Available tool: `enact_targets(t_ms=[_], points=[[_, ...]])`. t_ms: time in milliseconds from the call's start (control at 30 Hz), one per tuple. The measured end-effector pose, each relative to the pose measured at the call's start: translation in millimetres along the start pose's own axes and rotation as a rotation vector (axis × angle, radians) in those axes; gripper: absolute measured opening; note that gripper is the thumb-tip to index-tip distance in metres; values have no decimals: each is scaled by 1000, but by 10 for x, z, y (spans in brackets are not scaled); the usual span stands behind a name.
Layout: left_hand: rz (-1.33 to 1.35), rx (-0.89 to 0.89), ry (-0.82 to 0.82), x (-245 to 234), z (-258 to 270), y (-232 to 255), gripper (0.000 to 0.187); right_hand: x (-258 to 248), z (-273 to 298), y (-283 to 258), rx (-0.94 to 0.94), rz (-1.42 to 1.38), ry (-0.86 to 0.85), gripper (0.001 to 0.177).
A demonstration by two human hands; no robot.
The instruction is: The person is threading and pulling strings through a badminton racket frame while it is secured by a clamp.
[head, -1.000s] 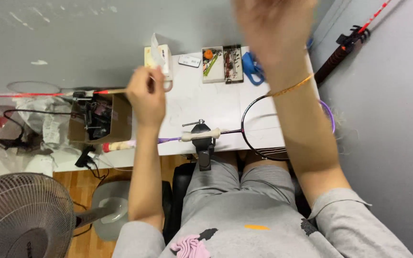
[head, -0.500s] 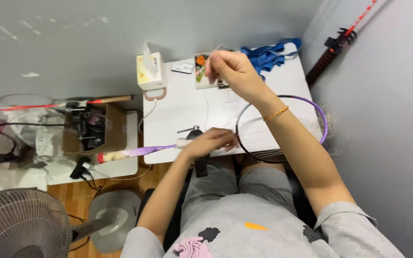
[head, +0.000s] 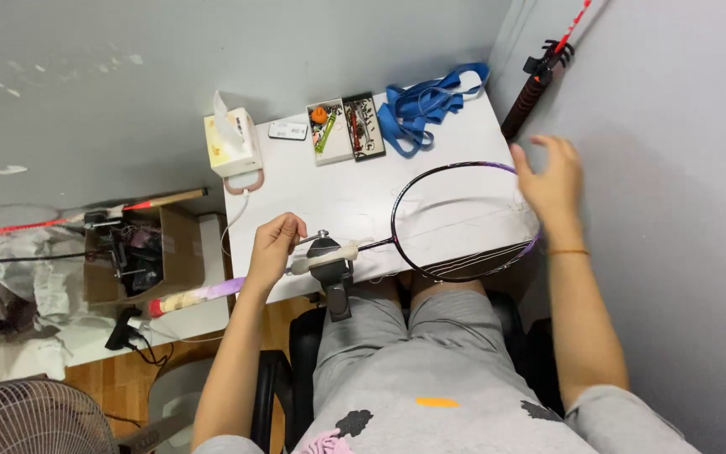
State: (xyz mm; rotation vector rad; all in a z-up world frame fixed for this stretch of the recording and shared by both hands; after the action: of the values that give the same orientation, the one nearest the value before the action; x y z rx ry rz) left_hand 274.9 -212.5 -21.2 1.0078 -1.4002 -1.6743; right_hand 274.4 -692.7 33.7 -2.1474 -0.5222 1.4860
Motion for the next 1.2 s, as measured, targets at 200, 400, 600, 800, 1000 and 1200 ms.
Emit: enact_targets(t_ms=[200, 400, 600, 800, 1000, 1200], points=[[170, 76, 76, -105, -294, -3, 44, 338, 662, 1097, 618, -700, -333, 37], [152, 111, 231, -547, -256, -12, 39, -1160, 556, -65, 145, 231, -94, 14], [478, 379, 711, -1430, 130, 311, 34, -2185, 714, -117, 104, 216, 311, 16], [678, 645, 599, -1895, -147, 719, 27, -1299, 232, -1404, -98, 140, -144, 18], [544, 768, 393, -1251, -638, 1959, 32, 1115, 652, -2196, -395, -467, -946, 66], [-14, 668, 220, -262, -467, 2378, 32, 1795, 262, -2294, -97, -1522, -992, 16]])
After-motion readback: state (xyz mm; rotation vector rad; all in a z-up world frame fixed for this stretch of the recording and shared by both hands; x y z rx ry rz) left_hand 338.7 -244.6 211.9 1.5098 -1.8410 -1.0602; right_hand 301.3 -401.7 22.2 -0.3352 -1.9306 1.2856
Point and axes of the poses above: each hand's wrist, its own z-axis away from the middle knuckle, its own x-axis out of the palm, y = z × x, the point moved 9 cm from there along -z, towards the middle knuckle, and after that the axes turned 9 degrees about -y, right-handed, at the moved point
